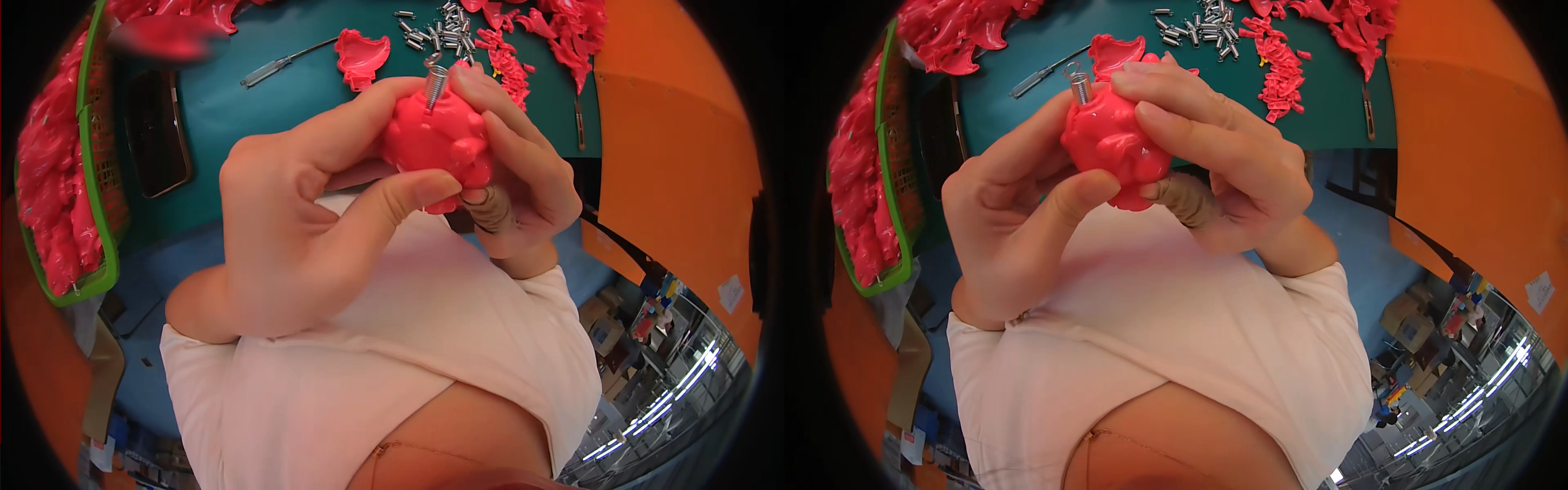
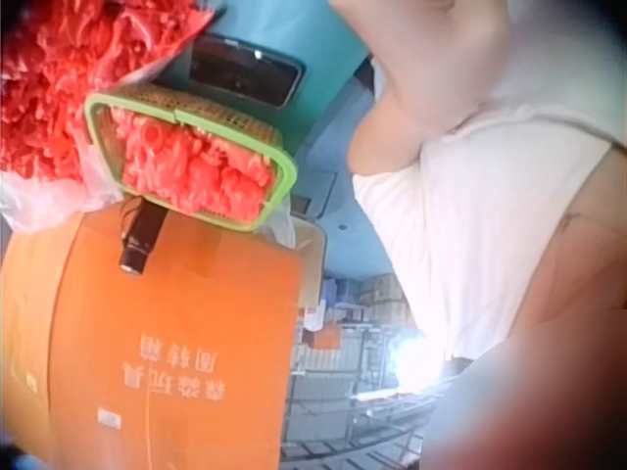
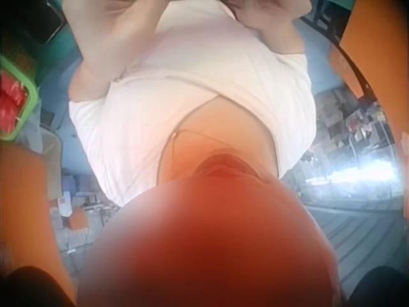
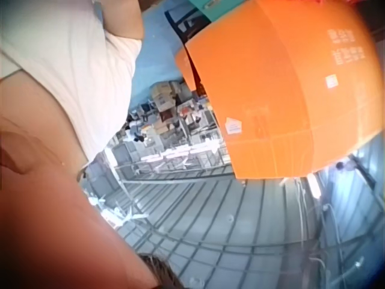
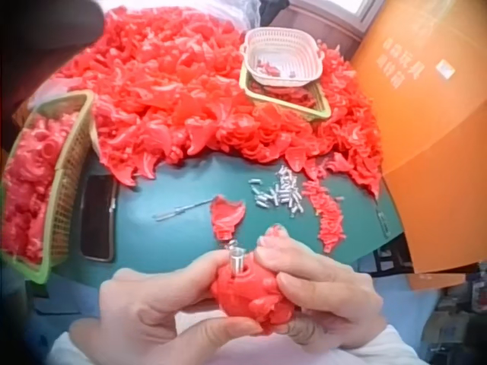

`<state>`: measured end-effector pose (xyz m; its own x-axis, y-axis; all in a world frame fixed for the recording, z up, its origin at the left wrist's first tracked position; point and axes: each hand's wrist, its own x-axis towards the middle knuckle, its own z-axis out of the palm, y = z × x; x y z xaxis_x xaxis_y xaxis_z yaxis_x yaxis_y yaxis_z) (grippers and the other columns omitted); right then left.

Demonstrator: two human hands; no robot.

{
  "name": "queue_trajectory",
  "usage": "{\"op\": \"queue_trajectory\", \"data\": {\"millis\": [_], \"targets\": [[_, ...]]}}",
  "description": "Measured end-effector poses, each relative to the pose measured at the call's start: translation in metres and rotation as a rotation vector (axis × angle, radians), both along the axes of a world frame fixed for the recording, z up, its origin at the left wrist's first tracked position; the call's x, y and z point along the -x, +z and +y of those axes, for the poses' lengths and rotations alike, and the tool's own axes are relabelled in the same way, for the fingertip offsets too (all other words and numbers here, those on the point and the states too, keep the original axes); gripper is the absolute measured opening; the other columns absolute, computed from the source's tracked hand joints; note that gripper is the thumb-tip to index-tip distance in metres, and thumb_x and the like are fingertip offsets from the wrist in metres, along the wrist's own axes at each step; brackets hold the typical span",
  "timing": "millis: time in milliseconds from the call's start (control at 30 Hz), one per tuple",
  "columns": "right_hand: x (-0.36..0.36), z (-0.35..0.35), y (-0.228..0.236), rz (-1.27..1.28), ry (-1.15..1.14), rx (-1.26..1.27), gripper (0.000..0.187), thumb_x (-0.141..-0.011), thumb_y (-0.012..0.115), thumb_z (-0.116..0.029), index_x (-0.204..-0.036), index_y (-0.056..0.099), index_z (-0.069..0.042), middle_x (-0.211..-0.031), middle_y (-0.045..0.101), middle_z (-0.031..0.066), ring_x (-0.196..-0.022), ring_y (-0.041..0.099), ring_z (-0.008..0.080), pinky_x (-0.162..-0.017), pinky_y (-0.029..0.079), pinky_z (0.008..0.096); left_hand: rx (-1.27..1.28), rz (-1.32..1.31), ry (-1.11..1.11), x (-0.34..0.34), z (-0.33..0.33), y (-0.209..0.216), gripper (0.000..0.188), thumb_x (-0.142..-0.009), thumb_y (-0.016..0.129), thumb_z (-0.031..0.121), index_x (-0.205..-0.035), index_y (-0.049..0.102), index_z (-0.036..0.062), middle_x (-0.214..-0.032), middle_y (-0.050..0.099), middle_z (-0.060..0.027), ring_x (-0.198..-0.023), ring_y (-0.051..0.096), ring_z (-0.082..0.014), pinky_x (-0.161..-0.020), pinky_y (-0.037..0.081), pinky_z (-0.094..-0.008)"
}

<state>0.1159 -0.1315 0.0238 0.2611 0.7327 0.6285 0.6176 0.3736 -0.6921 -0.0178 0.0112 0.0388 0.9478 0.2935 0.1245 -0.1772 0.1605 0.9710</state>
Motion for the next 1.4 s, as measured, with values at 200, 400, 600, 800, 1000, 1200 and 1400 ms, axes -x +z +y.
{"op": "queue_trajectory", "data": {"millis": [200,400,600,800,1000,1200,1400], "targets": [[0.010,-0.004,-0.001,0.116,-0.017,-0.057,0.044,-0.086,0.061,-0.029,-0.123,0.053,-0.007,-0.127,0.045,0.0314,-0.125,0.036,0.0478,-0.103,0.028,0.0574,-0.344,0.032,0.056,0.002,-0.004,0.017,0.053,-0.074,0.065,-0.010,-0.121,0.044,-0.0171,-0.106,0.062,-0.0235,-0.097,0.062,-0.0246,-0.086,0.050,-0.0325],[0.009,-0.006,-0.009,0.186,0.070,-0.050,0.042,-0.086,0.062,-0.016,-0.125,0.049,-0.008,-0.125,0.049,0.0293,-0.123,0.041,0.0462,-0.101,0.032,0.0520,-0.416,0.000,0.066,0.007,-0.003,0.016,0.055,-0.071,0.068,-0.010,-0.120,0.045,-0.0173,-0.104,0.063,-0.0230,-0.096,0.063,-0.0239,-0.085,0.050,-0.0323],[0.024,-0.004,-0.009,0.314,0.057,-0.034,0.043,-0.087,0.060,-0.025,-0.126,0.048,-0.011,-0.132,0.040,0.0309,-0.125,0.035,0.0478,-0.102,0.031,0.0586,-0.460,-0.006,0.084,0.011,-0.003,0.013,0.057,-0.069,0.072,-0.008,-0.119,0.045,-0.0175,-0.101,0.064,-0.0229,-0.094,0.064,-0.0241,-0.082,0.051,-0.0310],[0.025,-0.007,-0.007,0.538,0.029,0.105,0.043,-0.087,0.059,-0.014,-0.128,0.046,-0.007,-0.127,0.047,0.0307,-0.123,0.039,0.0484,-0.100,0.032,0.0524,-0.481,-0.013,0.102,0.011,-0.003,0.012,0.057,-0.070,0.073,-0.006,-0.119,0.046,-0.0181,-0.099,0.064,-0.0223,-0.091,0.064,-0.0232,-0.080,0.052,-0.0300],[0.017,0.000,-0.014,0.200,0.054,-0.045,0.045,-0.087,0.058,-0.009,-0.129,0.043,-0.003,-0.127,0.044,0.0334,-0.123,0.039,0.0490,-0.101,0.029,0.0553,-0.484,0.010,0.117,0.010,-0.003,0.013,0.055,-0.072,0.072,-0.005,-0.119,0.045,-0.0185,-0.099,0.064,-0.0220,-0.091,0.064,-0.0222,-0.080,0.052,-0.0295],[0.016,0.004,-0.019,0.242,0.095,-0.114,0.045,-0.086,0.058,-0.005,-0.128,0.043,-0.002,-0.127,0.044,0.0339,-0.123,0.039,0.0481,-0.101,0.028,0.0568,-0.438,0.059,0.115,0.009,-0.004,0.013,0.052,-0.075,0.070,-0.005,-0.119,0.046,-0.0180,-0.099,0.064,-0.0211,-0.092,0.064,-0.0212,-0.080,0.052,-0.0294],[0.014,0.003,-0.024,0.269,0.080,-0.090,0.042,-0.088,0.056,-0.008,-0.127,0.043,-0.001,-0.128,0.043,0.0341,-0.124,0.039,0.0473,-0.102,0.027,0.0564,-0.406,0.033,0.154,0.004,-0.006,0.004,0.049,-0.076,0.067,-0.007,-0.119,0.047,-0.0168,-0.097,0.065,-0.0187,-0.090,0.064,-0.0196,-0.080,0.052,-0.0286]]}}
